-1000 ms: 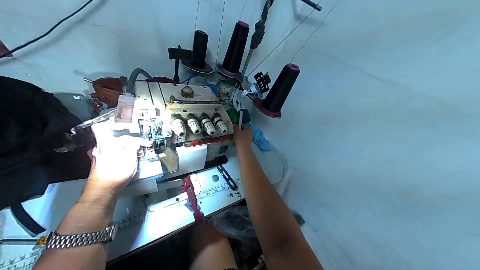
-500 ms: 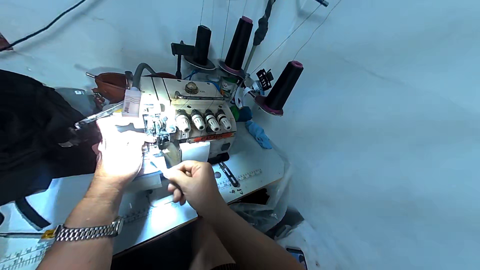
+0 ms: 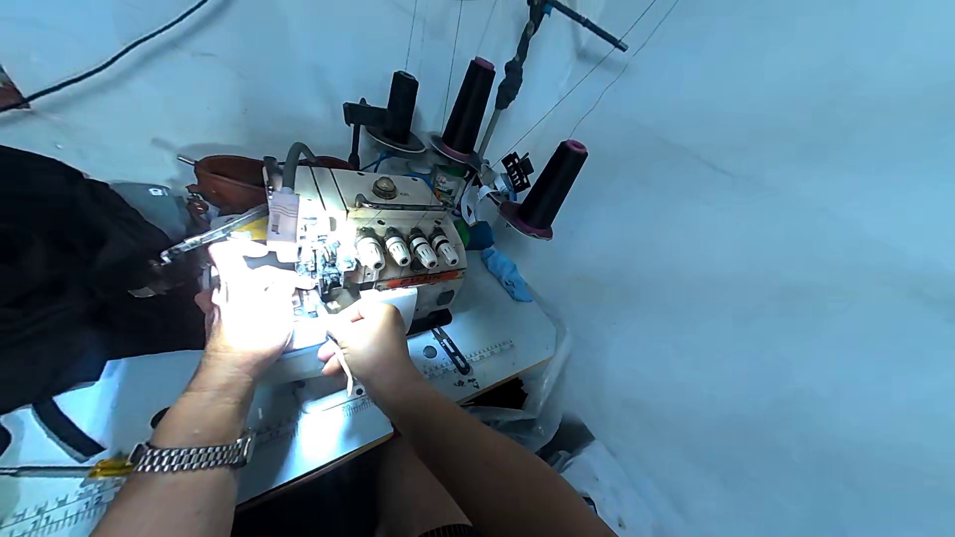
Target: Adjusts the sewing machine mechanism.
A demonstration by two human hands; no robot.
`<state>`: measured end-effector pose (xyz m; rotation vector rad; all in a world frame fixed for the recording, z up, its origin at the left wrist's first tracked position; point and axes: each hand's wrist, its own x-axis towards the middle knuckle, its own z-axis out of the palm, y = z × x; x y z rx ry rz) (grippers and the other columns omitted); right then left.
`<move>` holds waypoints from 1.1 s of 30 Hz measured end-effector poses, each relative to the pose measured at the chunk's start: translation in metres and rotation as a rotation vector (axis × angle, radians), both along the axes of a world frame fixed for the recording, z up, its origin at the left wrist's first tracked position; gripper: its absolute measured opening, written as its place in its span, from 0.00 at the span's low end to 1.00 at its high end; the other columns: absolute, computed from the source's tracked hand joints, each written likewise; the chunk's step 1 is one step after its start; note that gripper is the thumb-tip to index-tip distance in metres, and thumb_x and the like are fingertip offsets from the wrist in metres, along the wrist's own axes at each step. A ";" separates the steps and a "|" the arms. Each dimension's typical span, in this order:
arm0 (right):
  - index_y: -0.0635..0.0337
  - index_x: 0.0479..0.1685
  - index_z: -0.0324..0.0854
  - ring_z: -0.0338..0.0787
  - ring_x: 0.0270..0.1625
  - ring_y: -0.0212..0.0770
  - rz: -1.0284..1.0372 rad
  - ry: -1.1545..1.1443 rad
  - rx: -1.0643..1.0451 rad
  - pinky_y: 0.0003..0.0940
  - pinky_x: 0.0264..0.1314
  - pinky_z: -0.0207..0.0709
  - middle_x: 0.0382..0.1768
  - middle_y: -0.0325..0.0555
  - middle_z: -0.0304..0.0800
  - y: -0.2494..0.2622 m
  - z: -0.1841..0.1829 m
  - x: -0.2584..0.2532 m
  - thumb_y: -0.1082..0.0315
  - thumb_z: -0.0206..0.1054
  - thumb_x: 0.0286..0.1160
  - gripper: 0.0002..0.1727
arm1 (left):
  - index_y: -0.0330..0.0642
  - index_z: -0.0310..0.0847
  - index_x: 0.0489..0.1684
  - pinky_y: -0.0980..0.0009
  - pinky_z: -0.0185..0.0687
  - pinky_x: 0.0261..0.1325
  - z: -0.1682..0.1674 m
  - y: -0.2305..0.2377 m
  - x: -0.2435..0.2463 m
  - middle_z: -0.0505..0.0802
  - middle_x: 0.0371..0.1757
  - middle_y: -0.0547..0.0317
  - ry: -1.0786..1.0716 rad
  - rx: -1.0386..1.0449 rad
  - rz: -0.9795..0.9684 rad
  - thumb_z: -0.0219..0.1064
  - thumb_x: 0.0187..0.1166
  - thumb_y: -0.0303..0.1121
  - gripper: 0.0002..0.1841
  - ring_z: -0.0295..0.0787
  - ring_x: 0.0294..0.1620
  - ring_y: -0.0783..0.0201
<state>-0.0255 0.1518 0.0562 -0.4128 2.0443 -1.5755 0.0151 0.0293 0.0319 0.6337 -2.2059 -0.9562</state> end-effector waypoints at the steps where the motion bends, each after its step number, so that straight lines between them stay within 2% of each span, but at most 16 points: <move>1: 0.70 0.41 0.77 0.85 0.14 0.32 -0.008 -0.006 -0.010 0.25 0.19 0.82 0.19 0.48 0.86 -0.002 0.000 0.001 0.70 0.65 0.85 0.09 | 0.26 0.84 0.48 0.26 0.64 0.62 0.000 0.000 0.000 0.85 0.59 0.26 0.007 0.001 0.006 0.57 0.87 0.24 0.10 0.78 0.61 0.25; 5: 0.69 0.39 0.77 0.84 0.14 0.32 -0.040 -0.023 -0.023 0.25 0.19 0.82 0.18 0.47 0.84 -0.006 0.001 0.002 0.69 0.66 0.84 0.10 | 0.25 0.82 0.52 0.26 0.65 0.61 0.001 0.001 0.001 0.87 0.54 0.27 0.019 0.036 0.008 0.56 0.88 0.25 0.11 0.80 0.59 0.26; 6: 0.69 0.39 0.77 0.84 0.14 0.32 -0.043 -0.025 -0.018 0.25 0.18 0.82 0.18 0.47 0.84 -0.006 0.001 0.003 0.69 0.66 0.85 0.11 | 0.25 0.81 0.52 0.26 0.65 0.62 0.000 0.001 0.001 0.87 0.54 0.27 0.027 0.023 0.003 0.56 0.88 0.25 0.11 0.80 0.60 0.26; 9: 0.69 0.39 0.76 0.84 0.12 0.33 -0.052 -0.025 -0.012 0.24 0.16 0.79 0.16 0.47 0.83 -0.005 -0.002 0.002 0.68 0.65 0.85 0.11 | 0.25 0.86 0.45 0.25 0.60 0.66 -0.001 0.000 0.002 0.82 0.63 0.24 0.060 -0.012 -0.009 0.55 0.87 0.24 0.12 0.76 0.65 0.24; 11: 0.68 0.42 0.74 0.82 0.11 0.32 -0.059 -0.036 -0.018 0.24 0.14 0.77 0.16 0.47 0.83 -0.006 -0.004 0.002 0.68 0.65 0.86 0.10 | 0.27 0.85 0.43 0.26 0.63 0.63 -0.002 0.001 0.001 0.87 0.56 0.26 0.084 -0.037 0.011 0.56 0.86 0.24 0.11 0.79 0.61 0.26; 13: 0.66 0.44 0.74 0.81 0.11 0.32 -0.069 -0.050 -0.045 0.23 0.13 0.76 0.16 0.46 0.83 -0.006 -0.006 0.002 0.69 0.64 0.86 0.08 | 0.27 0.86 0.43 0.26 0.61 0.66 0.000 0.002 0.002 0.83 0.62 0.26 0.076 -0.020 0.007 0.56 0.86 0.23 0.11 0.76 0.64 0.25; 15: 0.66 0.43 0.74 0.79 0.09 0.31 -0.091 -0.047 -0.081 0.23 0.11 0.74 0.15 0.46 0.82 -0.006 -0.009 0.003 0.69 0.65 0.86 0.08 | 0.27 0.87 0.43 0.26 0.62 0.66 0.000 0.002 0.003 0.83 0.63 0.26 0.075 -0.015 0.009 0.56 0.86 0.23 0.11 0.76 0.65 0.25; 18: 0.65 0.42 0.74 0.79 0.09 0.32 -0.107 -0.048 -0.100 0.25 0.12 0.75 0.14 0.45 0.80 -0.008 -0.012 0.004 0.69 0.65 0.85 0.08 | 0.27 0.86 0.43 0.24 0.62 0.65 -0.007 -0.002 0.001 0.84 0.62 0.24 0.111 -0.068 0.000 0.55 0.85 0.24 0.12 0.76 0.65 0.23; 20: 0.66 0.43 0.74 0.80 0.10 0.34 -0.111 -0.068 -0.097 0.26 0.13 0.78 0.14 0.46 0.80 -0.009 -0.010 0.005 0.68 0.65 0.85 0.09 | 0.28 0.87 0.43 0.24 0.61 0.67 -0.010 -0.005 0.000 0.79 0.68 0.24 0.089 -0.065 -0.005 0.54 0.87 0.25 0.14 0.74 0.68 0.23; 25: 0.64 0.41 0.73 0.80 0.10 0.33 -0.140 -0.036 -0.128 0.27 0.14 0.78 0.13 0.45 0.79 -0.012 -0.013 0.007 0.68 0.65 0.85 0.09 | 0.27 0.88 0.43 0.24 0.61 0.67 -0.005 -0.003 0.002 0.78 0.69 0.22 0.061 -0.062 0.002 0.53 0.88 0.25 0.15 0.75 0.66 0.22; 30: 0.64 0.38 0.74 0.81 0.11 0.34 -0.153 0.050 -0.148 0.29 0.15 0.79 0.14 0.45 0.80 -0.013 -0.021 0.007 0.69 0.68 0.83 0.09 | 0.27 0.88 0.42 0.26 0.63 0.66 -0.005 -0.002 0.004 0.82 0.64 0.24 0.058 -0.073 -0.003 0.54 0.87 0.24 0.14 0.78 0.63 0.25; 33: 0.64 0.39 0.75 0.80 0.11 0.34 -0.156 0.023 -0.138 0.28 0.15 0.79 0.14 0.45 0.80 -0.013 -0.018 0.008 0.69 0.67 0.84 0.09 | 0.26 0.87 0.41 0.27 0.65 0.65 -0.006 -0.002 0.005 0.84 0.61 0.25 0.078 -0.099 -0.003 0.55 0.86 0.25 0.13 0.79 0.61 0.26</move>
